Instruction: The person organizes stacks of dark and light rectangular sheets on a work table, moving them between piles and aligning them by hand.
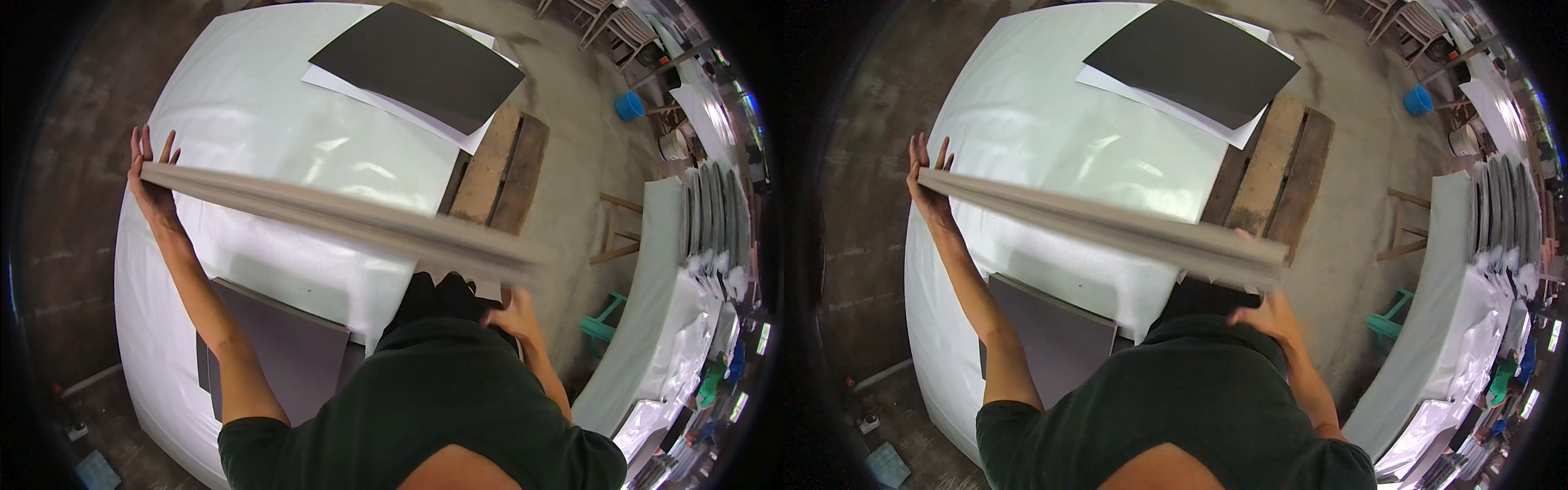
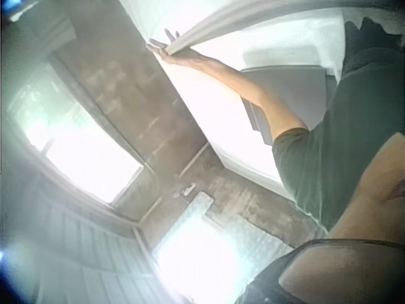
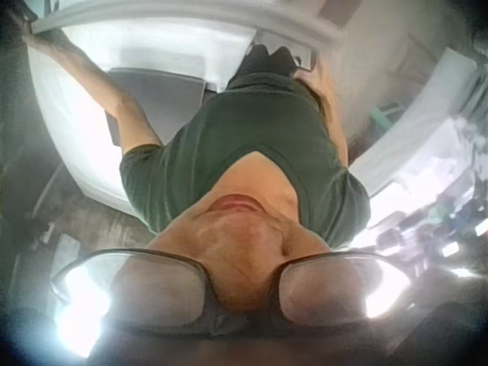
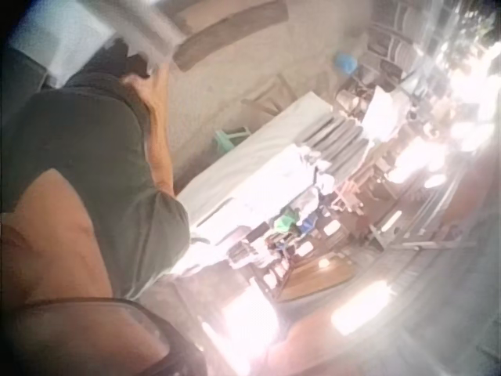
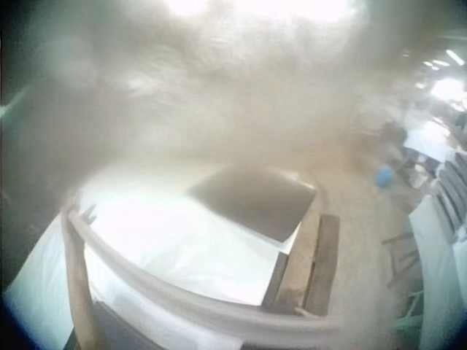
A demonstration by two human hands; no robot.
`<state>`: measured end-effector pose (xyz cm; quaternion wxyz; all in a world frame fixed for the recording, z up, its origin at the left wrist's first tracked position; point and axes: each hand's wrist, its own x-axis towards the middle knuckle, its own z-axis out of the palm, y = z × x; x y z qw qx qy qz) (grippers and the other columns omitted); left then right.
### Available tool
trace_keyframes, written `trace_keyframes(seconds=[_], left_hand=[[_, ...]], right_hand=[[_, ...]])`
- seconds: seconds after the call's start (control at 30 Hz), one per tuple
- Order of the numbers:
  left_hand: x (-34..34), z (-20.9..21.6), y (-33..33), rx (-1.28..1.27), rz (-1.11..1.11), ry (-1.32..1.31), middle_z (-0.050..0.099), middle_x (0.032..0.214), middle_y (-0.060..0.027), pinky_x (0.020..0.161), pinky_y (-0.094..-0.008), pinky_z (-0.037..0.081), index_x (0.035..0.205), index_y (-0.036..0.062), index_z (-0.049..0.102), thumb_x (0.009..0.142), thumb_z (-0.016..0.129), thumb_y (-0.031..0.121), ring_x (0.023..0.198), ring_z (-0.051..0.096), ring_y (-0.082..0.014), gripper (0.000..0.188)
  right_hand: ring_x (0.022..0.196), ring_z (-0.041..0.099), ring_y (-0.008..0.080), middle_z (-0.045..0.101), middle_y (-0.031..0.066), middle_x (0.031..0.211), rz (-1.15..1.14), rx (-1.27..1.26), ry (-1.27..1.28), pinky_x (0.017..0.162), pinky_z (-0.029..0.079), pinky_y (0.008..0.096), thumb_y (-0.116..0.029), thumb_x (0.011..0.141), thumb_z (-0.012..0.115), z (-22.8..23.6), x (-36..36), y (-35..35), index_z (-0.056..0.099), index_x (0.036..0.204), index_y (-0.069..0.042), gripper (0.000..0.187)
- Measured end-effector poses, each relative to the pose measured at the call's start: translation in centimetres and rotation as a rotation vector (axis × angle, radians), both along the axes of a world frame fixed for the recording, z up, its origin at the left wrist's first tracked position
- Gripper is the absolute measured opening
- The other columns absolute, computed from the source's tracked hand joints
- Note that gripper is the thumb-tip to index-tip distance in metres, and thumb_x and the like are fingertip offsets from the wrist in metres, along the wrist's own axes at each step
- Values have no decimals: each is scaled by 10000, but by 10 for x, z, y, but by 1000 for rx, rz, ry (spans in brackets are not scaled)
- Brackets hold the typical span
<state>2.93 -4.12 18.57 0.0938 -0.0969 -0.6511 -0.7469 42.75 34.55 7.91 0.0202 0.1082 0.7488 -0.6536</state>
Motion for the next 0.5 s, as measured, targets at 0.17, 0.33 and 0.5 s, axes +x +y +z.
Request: trace_keyframes(seconds=[0.17,0.33,0.5], left_hand=[[-25,-18,-19,80,-197,55,260,1501,-118,1016,-546,308,1441,69,279,851,482,606,1300,341,-456,824],[-7,-30,-79,148,-496,-33,236,1502,-168,1048,-505,311,1479,124,176,750,506,735,1305,312,-481,1006],[4,-11,-48,95,-233,-74,296,1484,-138,1031,-509,354,1462,110,236,857,467,513,1281,364,-463,763]], right_hand=[[1231,419,247,451,139,1311,-631,-336,250,1027,329,361,-161,495,857,-10,-61,0,462,1242,-14,857],[1047,558,212,594,122,1069,-133,62,590,903,435,323,-149,543,872,23,-86,3,596,950,-4,513],[752,658,169,673,75,830,-181,-26,626,675,519,264,-125,607,858,25,-87,-10,636,920,1,404]])
